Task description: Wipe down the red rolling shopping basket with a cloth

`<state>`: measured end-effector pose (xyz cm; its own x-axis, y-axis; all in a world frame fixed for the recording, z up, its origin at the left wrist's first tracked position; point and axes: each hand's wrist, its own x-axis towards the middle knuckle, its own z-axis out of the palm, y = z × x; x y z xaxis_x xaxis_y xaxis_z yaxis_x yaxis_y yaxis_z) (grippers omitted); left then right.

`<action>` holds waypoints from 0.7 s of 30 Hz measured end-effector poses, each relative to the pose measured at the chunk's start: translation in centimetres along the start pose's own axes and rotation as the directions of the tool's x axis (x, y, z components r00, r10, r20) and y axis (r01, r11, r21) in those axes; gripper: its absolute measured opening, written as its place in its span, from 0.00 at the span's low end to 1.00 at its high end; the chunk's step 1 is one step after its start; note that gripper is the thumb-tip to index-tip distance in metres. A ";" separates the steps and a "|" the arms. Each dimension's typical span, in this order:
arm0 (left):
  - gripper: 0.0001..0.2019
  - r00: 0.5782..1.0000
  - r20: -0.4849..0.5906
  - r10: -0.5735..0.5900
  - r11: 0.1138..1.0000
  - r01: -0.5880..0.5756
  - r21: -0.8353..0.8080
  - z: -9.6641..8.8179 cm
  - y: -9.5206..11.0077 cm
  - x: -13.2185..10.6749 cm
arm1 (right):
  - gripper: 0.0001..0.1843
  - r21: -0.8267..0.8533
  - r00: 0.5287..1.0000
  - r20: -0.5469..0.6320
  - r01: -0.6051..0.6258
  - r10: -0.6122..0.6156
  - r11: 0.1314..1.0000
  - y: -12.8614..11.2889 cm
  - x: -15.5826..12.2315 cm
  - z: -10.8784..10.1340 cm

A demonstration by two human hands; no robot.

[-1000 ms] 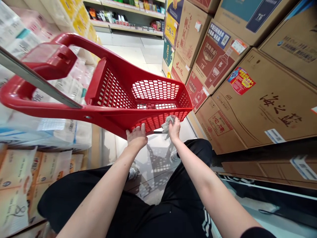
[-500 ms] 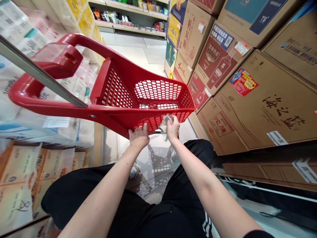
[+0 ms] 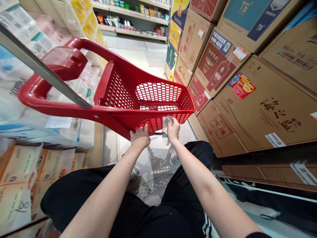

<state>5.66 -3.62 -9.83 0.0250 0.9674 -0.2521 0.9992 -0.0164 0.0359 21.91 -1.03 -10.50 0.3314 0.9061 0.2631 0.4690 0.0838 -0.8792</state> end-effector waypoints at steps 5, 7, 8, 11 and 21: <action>0.36 0.998 -0.055 0.014 1.000 -0.014 0.010 0.5 0.0 0.0 | 0.14 -0.061 0.991 0.056 0.125 -0.121 0.990 -1.7 -1.1 -0.6; 0.36 0.998 -0.054 0.013 1.000 -0.013 0.009 0.6 0.0 0.0 | 0.16 -0.058 0.962 0.065 0.268 -0.264 0.962 -3.5 -1.0 -0.6; 0.37 0.999 -0.046 0.010 1.000 -0.010 0.006 0.7 0.0 -0.1 | 0.17 -0.065 0.941 0.083 0.335 -0.329 0.940 -4.5 -0.8 -0.4; 0.36 0.999 -0.033 0.005 1.000 -0.005 -0.004 0.8 -0.1 -0.3 | 0.18 -0.125 0.873 0.199 0.472 -0.444 0.873 -6.2 0.2 0.1; 0.37 0.997 -0.033 0.071 0.997 -0.072 -0.019 1.0 -1.2 -0.6 | 0.21 -0.324 0.839 0.298 0.537 -0.455 0.779 -4.9 1.6 -2.3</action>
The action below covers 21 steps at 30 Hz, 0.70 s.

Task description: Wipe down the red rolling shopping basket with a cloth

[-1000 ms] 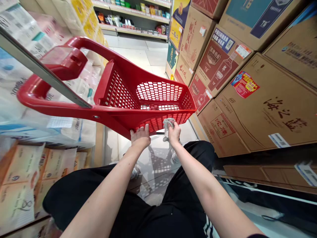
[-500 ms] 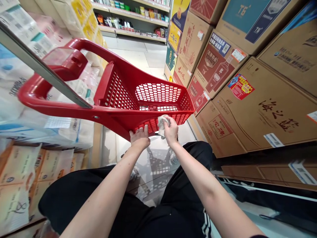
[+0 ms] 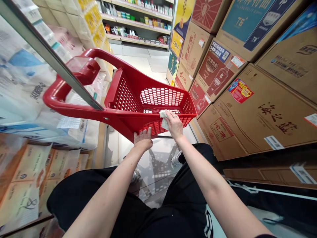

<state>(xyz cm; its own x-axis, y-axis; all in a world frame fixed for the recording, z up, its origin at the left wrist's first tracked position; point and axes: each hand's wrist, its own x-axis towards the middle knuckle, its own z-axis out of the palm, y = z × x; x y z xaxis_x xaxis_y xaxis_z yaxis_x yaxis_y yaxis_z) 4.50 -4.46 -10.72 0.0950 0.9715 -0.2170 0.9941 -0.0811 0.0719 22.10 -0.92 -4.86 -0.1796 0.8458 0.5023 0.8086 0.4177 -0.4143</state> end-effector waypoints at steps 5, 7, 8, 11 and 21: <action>0.35 1.000 0.015 0.027 1.000 -0.027 -0.004 -0.2 -0.2 0.0 | 0.20 0.037 0.993 0.038 0.110 -0.111 0.993 -3.9 1.2 0.0; 0.32 0.999 0.010 0.040 0.999 -0.040 -0.014 -0.2 -0.4 -0.3 | 0.20 0.047 0.986 0.070 0.146 -0.149 0.988 -5.3 1.7 0.8; 0.31 0.999 0.002 0.047 0.999 -0.047 -0.016 -0.2 -0.5 -0.5 | 0.20 0.043 0.987 0.080 0.136 -0.139 0.990 -5.5 1.9 1.1; 0.30 0.991 -0.092 0.101 0.995 -0.101 -0.002 -0.4 -1.3 -1.6 | 0.21 0.014 0.993 0.082 0.080 -0.081 0.997 -4.6 1.6 1.5; 0.30 0.793 -0.548 0.268 0.955 -0.294 0.042 -7.1 -2.7 -5.4 | 0.18 0.007 0.999 0.000 -0.036 0.036 0.999 -2.4 0.7 0.3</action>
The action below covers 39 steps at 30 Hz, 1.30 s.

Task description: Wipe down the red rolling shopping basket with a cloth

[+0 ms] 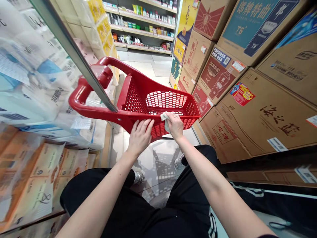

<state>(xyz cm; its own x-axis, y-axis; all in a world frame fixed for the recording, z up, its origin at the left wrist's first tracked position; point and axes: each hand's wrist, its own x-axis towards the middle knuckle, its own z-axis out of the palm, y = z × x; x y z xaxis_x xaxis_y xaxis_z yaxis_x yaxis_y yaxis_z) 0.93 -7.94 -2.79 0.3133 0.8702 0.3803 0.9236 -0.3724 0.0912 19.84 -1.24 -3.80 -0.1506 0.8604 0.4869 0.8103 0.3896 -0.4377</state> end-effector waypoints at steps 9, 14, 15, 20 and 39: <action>0.30 0.972 -0.226 0.062 0.996 -0.045 0.076 -2.9 -4.8 -0.9 | 0.18 -0.016 0.999 0.044 -0.015 0.016 1.000 1.5 0.0 -1.2; 0.25 0.962 -0.251 0.102 0.993 -0.085 0.079 -4.4 -5.4 0.5 | 0.17 -0.079 0.999 0.036 -0.023 0.025 0.997 -0.5 0.8 -1.5; 0.24 0.966 -0.234 0.112 0.992 -0.095 0.082 -4.6 -5.4 1.0 | 0.18 -0.073 0.999 0.047 -0.001 0.004 0.997 -1.4 1.0 -1.3; 0.19 0.977 -0.146 0.156 0.982 -0.137 0.132 -4.9 -5.9 2.9 | 0.21 -0.055 0.980 0.143 0.147 -0.138 0.988 -5.7 1.9 0.4; 0.18 0.943 -0.328 0.049 0.999 -0.048 0.011 -7.1 -8.1 0.4 | 0.16 -0.329 0.978 0.210 0.070 0.000 0.942 3.9 1.5 -2.3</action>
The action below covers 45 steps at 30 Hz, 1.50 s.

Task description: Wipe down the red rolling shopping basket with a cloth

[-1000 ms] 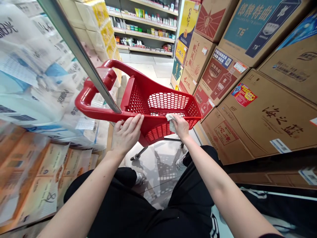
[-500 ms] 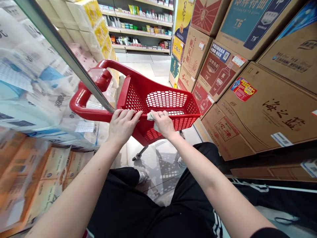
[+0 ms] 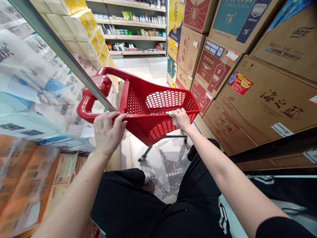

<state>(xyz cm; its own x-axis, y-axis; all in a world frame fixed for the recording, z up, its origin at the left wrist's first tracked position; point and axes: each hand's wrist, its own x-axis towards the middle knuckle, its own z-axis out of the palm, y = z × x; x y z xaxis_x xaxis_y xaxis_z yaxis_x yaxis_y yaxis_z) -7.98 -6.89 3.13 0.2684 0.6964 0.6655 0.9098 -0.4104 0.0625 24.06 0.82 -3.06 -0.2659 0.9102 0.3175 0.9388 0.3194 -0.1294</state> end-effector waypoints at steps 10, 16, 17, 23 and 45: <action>0.19 0.976 -0.171 -0.138 0.989 0.127 -0.070 0.3 -0.3 1.1 | 0.18 -0.004 1.000 -0.017 -0.025 0.025 1.000 -1.3 -0.5 -0.3; 0.15 0.973 -0.163 -0.161 0.986 0.150 -0.077 0.3 0.5 0.9 | 0.23 0.130 0.987 -0.134 0.106 -0.089 0.986 -11.1 0.1 -0.1; 0.15 0.975 -0.154 -0.160 0.985 0.148 -0.087 0.2 0.6 0.9 | 0.24 0.146 0.982 -0.165 0.111 -0.087 0.983 -12.5 0.3 -0.1; 0.13 0.972 -0.125 -0.198 0.976 0.183 -0.120 -0.3 0.0 0.7 | 0.24 0.177 0.968 -0.160 0.221 -0.193 0.959 -12.4 0.6 -0.4; 0.21 0.951 -0.033 -0.308 0.951 0.307 -0.015 1.1 3.8 4.2 | 0.18 0.277 0.968 -0.230 0.163 -0.099 0.947 -5.0 1.6 0.9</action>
<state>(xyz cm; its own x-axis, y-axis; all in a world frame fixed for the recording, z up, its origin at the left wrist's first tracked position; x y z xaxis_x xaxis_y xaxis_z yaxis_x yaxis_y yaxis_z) -3.02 -4.85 5.35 -0.0352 0.7689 0.6384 0.9435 -0.1850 0.2749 18.74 0.93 -2.70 -0.2999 0.7889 0.5364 0.7851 0.5235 -0.3311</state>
